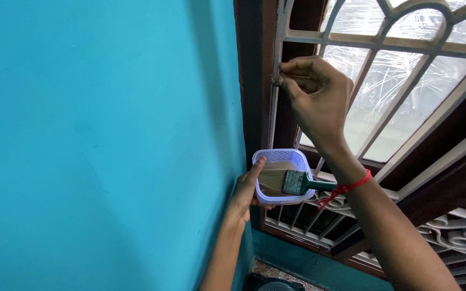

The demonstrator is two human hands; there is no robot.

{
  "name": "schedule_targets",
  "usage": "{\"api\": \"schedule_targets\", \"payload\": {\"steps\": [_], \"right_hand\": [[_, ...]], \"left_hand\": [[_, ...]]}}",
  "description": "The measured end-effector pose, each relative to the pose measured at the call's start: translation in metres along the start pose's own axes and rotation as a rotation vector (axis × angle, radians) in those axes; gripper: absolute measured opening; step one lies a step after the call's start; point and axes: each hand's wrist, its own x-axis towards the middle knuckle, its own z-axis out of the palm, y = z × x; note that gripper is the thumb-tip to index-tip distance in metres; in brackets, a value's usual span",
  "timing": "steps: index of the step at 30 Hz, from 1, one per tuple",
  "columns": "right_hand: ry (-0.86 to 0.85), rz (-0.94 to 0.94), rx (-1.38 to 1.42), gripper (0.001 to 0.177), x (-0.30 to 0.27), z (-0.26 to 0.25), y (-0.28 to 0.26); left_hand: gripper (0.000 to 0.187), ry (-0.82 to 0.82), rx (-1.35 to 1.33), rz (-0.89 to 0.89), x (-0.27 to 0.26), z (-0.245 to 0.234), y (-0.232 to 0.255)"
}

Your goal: The person cleans a metal window frame using a brush and water. They dip the brush into a container of water, scrub the frame, and rinse the brush in a bathroom before returning to continue cleaning.

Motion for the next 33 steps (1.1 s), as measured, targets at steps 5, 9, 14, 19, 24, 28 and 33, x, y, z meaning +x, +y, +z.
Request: {"api": "schedule_targets", "payload": {"steps": [5, 9, 14, 19, 24, 28, 33], "right_hand": [[-0.056, 0.016, -0.054, 0.014, -0.003, -0.004, -0.003], [-0.112, -0.204, -0.346, 0.019, -0.010, -0.008, -0.009], [-0.378, -0.173, -0.594, 0.033, -0.006, -0.026, -0.011], [-0.366, -0.585, -0.867, 0.036, 0.017, -0.035, -0.012], [-0.331, -0.179, -0.494, 0.020, 0.015, -0.024, -0.020], [-0.201, -0.224, -0.359, 0.021, 0.003, -0.020, -0.024], [-0.140, -0.214, -0.364, 0.030, 0.001, -0.017, -0.020]], "left_hand": [[0.101, -0.004, -0.005, -0.010, -0.001, 0.001, 0.004], [0.100, -0.015, -0.016, -0.004, 0.000, 0.003, 0.007], [0.097, -0.025, -0.010, -0.020, 0.005, 0.007, 0.007], [0.096, -0.019, 0.006, -0.030, 0.008, 0.011, 0.008], [0.097, 0.019, -0.015, 0.006, 0.005, 0.020, 0.008], [0.100, -0.005, -0.038, -0.036, 0.002, 0.020, 0.010], [0.099, 0.003, -0.033, -0.041, 0.004, 0.020, 0.011]]}}
